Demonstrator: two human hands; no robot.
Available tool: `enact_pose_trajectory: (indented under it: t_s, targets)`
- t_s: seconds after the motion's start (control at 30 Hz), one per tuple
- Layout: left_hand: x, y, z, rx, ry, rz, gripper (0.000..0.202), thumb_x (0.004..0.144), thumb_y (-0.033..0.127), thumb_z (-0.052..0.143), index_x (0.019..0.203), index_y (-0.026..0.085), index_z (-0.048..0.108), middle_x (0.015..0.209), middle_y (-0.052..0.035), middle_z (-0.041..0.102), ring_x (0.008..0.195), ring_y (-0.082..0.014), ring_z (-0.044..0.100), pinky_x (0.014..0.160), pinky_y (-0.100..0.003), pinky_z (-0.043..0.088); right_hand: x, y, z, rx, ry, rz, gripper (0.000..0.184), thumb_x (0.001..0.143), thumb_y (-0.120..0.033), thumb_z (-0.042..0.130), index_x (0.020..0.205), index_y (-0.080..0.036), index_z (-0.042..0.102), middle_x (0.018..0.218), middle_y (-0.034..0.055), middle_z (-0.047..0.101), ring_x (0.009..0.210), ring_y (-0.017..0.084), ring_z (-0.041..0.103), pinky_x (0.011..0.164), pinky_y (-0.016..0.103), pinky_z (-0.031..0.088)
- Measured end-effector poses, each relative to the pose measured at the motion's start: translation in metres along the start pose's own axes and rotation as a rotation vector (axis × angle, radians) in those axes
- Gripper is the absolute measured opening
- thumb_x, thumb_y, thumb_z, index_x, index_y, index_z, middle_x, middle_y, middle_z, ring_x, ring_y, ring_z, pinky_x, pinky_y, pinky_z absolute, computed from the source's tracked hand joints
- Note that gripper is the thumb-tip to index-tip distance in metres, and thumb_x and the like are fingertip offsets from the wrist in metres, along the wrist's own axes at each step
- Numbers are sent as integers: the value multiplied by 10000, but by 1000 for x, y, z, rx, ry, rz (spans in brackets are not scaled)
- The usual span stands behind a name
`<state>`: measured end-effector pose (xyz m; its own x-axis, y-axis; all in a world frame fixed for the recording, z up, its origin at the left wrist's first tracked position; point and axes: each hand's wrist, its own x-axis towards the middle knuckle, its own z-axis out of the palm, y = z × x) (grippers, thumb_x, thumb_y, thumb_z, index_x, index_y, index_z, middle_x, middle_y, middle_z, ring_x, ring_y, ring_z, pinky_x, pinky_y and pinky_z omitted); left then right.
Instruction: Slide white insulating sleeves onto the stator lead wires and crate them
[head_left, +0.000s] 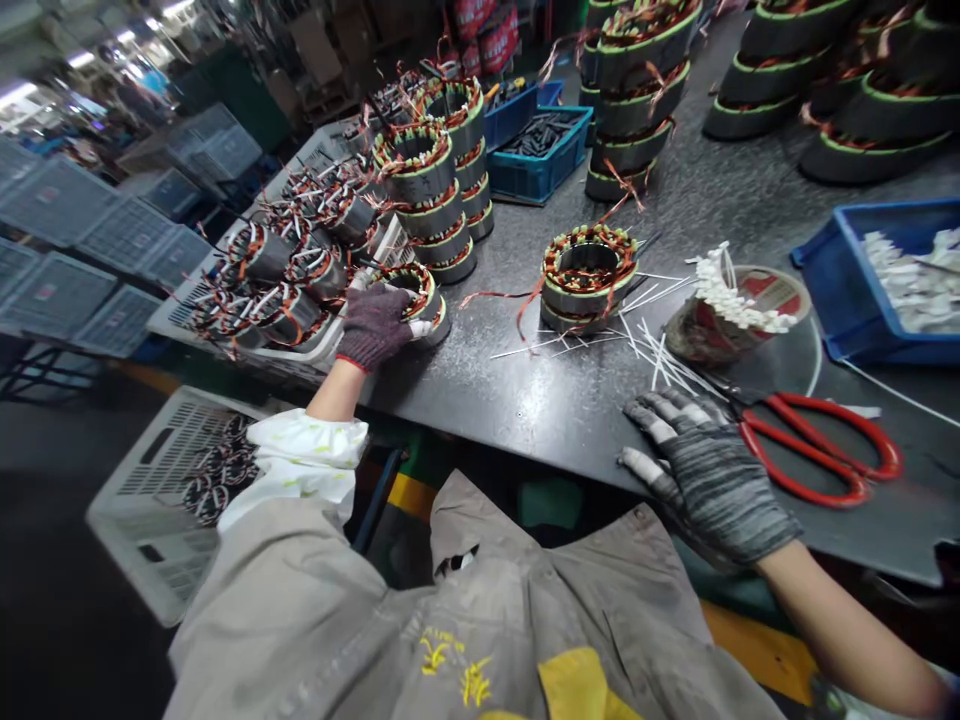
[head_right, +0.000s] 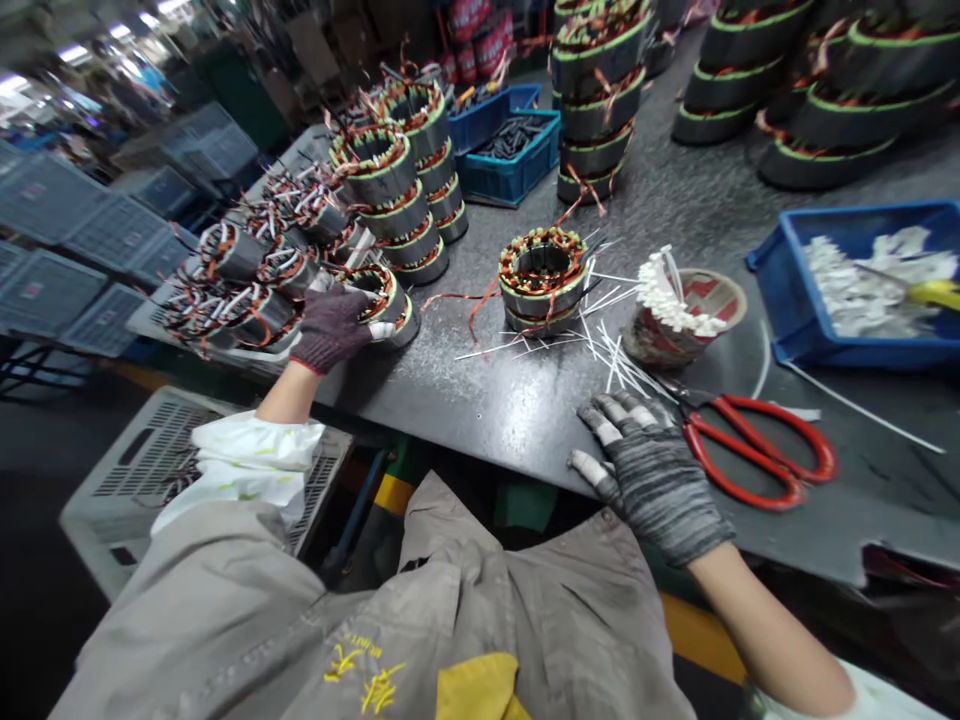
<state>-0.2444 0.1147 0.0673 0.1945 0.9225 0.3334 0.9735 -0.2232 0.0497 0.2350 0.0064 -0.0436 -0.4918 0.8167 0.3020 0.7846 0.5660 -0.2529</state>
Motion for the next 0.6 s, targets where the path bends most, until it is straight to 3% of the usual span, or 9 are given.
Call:
enact_pose_trajectory:
  t_s: [0.07, 0.13, 0.23, 0.33, 0.4, 0.47, 0.6]
  targets:
    - [6, 11, -13, -15, 24, 34, 604, 775, 787, 724, 1035, 242, 730, 987, -25, 776, 1186, -336, 638, 1259, -717, 157, 0, 0, 1, -14, 7, -6, 551, 1014, -476, 521, 1412, -117, 651, 1424, 219, 662, 1330, 414, 594, 1140, 603, 477]
    - [24, 34, -22, -50, 136, 62, 573, 837, 712, 720, 1185, 258, 696, 1147, -2, 768, 1306, -320, 588, 1308, -668, 94, 1, 0, 2, -14, 17, -6, 536, 1007, -469, 542, 1387, -112, 670, 1416, 218, 672, 1308, 399, 613, 1127, 588, 491]
    - [64, 95, -15, -131, 275, 161, 488, 937, 566, 682, 1341, 296, 639, 1314, -22, 725, 1361, -289, 571, 1318, -593, 176, 3, 0, 3, -7, 45, -1, 505, 1004, -453, 550, 1359, -124, 692, 1402, 205, 689, 1291, 377, 630, 1115, 579, 503]
    - [99, 165, 10, -172, 69, 369, 538, 828, 546, 795, 1272, 261, 685, 1366, -68, 706, 1404, -344, 553, 1308, -661, 162, 3, 1, 4, -6, 82, 3, 478, 1005, -447, 542, 1342, -148, 704, 1383, 183, 708, 1264, 366, 650, 1102, 570, 518]
    - [113, 197, 27, -151, -117, 429, 449, 784, 477, 839, 1150, 234, 748, 1287, -88, 745, 1408, -358, 555, 1298, -656, 177, 0, 2, 6, 5, 109, 6, 465, 1001, -445, 543, 1349, -179, 701, 1386, 169, 709, 1249, 370, 661, 1096, 577, 524]
    - [118, 210, 38, -141, -229, 404, 391, 777, 468, 850, 1068, 216, 782, 1203, -93, 776, 1337, -330, 613, 1285, -605, 234, -5, 5, 10, 27, 125, -16, 458, 992, -436, 544, 1376, -231, 685, 1386, 151, 710, 1247, 384, 664, 1098, 603, 519]
    - [100, 212, 28, -167, -189, 292, 388, 781, 507, 842, 1056, 237, 793, 1192, -73, 783, 1282, -300, 643, 1223, -544, 331, -8, 14, 21, 69, 175, -122, 541, 981, -405, 520, 1512, -314, 564, 1334, 132, 735, 1236, 423, 672, 1082, 655, 519]
